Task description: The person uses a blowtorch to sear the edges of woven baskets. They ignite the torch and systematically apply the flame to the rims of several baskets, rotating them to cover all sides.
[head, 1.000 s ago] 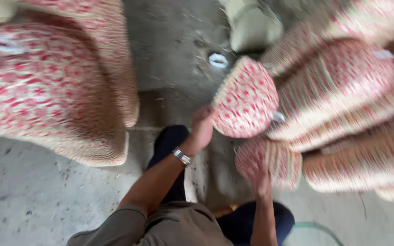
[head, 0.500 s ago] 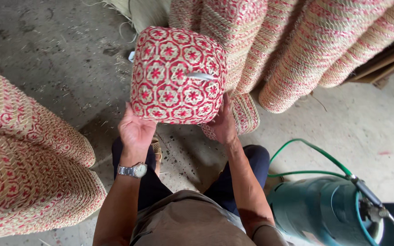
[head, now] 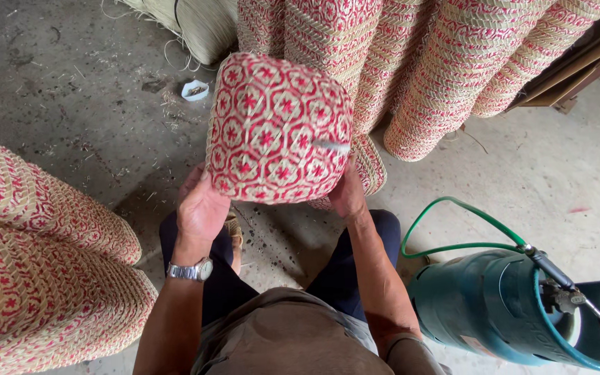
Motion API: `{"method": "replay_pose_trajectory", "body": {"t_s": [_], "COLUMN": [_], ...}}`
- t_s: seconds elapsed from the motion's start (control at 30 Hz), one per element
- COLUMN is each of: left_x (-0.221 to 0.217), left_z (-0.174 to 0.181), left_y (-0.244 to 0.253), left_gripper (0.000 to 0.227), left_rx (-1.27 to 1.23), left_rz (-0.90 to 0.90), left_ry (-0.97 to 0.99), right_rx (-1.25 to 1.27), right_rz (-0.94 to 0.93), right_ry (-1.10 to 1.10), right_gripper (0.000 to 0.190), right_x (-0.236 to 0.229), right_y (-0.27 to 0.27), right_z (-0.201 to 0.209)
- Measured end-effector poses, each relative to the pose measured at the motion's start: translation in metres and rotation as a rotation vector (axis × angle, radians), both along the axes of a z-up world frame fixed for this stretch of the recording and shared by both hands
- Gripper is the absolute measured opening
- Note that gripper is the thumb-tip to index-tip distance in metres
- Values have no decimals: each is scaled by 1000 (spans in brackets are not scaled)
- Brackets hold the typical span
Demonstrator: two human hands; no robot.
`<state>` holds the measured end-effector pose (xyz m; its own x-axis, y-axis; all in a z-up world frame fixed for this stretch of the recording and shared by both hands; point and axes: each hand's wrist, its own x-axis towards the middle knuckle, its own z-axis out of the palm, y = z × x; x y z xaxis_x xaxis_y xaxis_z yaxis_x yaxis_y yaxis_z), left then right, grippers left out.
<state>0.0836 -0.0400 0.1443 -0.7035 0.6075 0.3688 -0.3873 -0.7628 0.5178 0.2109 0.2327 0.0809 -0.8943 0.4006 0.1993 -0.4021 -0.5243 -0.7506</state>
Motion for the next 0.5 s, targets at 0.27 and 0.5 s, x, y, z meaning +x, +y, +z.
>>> {"method": "replay_pose_trajectory", "body": {"t_s": [0.27,0.5], "left_x": [-5,3], "left_z": [20,13], "left_y": [25,27], "left_gripper": [17,10], "left_rx": [35,17], "left_rz": [-99,-92], "left_ry": [-134,-128], "right_rx": [-145,-193], "right_rz": [18,-9], "right_ry": [-347,-357], "right_gripper": [78,84], "right_x": [-15,-9], "right_y": [-8,-7], "right_z": [30,17]}}
